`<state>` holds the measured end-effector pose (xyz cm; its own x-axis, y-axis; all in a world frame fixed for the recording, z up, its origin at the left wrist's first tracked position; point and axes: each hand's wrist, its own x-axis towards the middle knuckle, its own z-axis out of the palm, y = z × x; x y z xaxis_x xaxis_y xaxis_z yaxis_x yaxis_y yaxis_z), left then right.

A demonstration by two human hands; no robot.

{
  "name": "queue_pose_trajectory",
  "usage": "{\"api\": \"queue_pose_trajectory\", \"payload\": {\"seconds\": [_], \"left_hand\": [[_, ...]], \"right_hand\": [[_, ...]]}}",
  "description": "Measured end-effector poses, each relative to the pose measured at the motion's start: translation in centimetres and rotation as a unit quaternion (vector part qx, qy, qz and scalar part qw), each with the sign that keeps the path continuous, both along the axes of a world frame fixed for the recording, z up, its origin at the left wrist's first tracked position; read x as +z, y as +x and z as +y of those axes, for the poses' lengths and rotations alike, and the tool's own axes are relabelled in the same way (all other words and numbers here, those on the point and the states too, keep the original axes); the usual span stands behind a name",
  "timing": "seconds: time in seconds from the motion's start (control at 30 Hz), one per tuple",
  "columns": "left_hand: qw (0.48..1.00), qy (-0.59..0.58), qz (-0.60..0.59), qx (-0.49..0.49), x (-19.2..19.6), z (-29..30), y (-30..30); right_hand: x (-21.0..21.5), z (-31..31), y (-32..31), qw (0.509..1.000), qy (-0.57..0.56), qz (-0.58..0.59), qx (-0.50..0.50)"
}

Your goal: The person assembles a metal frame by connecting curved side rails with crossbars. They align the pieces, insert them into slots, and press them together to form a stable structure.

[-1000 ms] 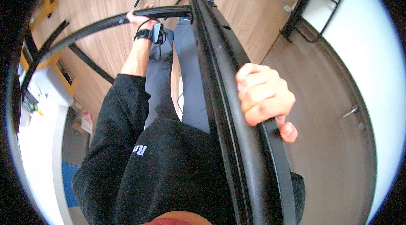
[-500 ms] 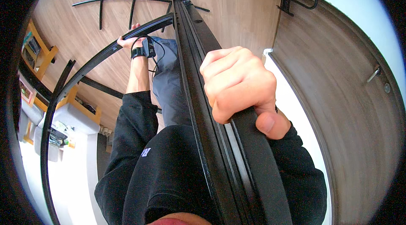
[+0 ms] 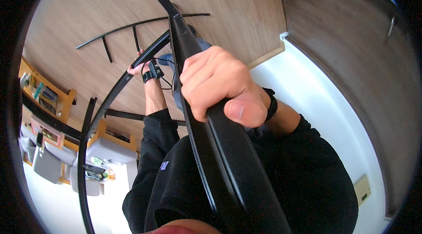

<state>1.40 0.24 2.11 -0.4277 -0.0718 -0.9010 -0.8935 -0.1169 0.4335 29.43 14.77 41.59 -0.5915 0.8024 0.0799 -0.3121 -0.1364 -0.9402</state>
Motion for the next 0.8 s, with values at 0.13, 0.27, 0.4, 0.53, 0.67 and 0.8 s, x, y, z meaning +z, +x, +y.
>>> {"api": "queue_pose_trajectory", "payload": {"seconds": [0.13, 0.27, 0.4, 0.53, 0.67, 0.8], "left_hand": [[0.998, 0.03, -0.057, -0.002, 0.1, 0.0, -0.3], [0.995, 0.035, -0.08, -0.043, 0.4, -0.4, -0.1], [0.992, -0.081, -0.071, -0.059, 0.1, 0.9, 2.0], [0.977, -0.104, -0.151, -0.109, 0.4, 3.2, 3.9], [0.979, -0.122, -0.153, -0.049, 1.5, 4.2, 4.4], [0.981, -0.127, -0.142, -0.037, 0.8, 3.9, 4.5]], "right_hand": [[-1.3, -0.6, -0.1, 0.998, 0.046, 0.03, -0.032], [-2.0, -0.8, -0.2, 0.998, 0.038, 0.04, -0.04], [-1.4, -0.7, -0.1, 0.999, 0.036, 0.031, -0.025], [-1.0, -0.7, -0.2, 0.999, 0.036, 0.025, -0.027], [-1.2, -0.8, 0.0, 0.998, 0.046, 0.019, -0.029], [-1.2, -0.9, 0.1, 0.999, 0.033, 0.014, -0.027]]}}
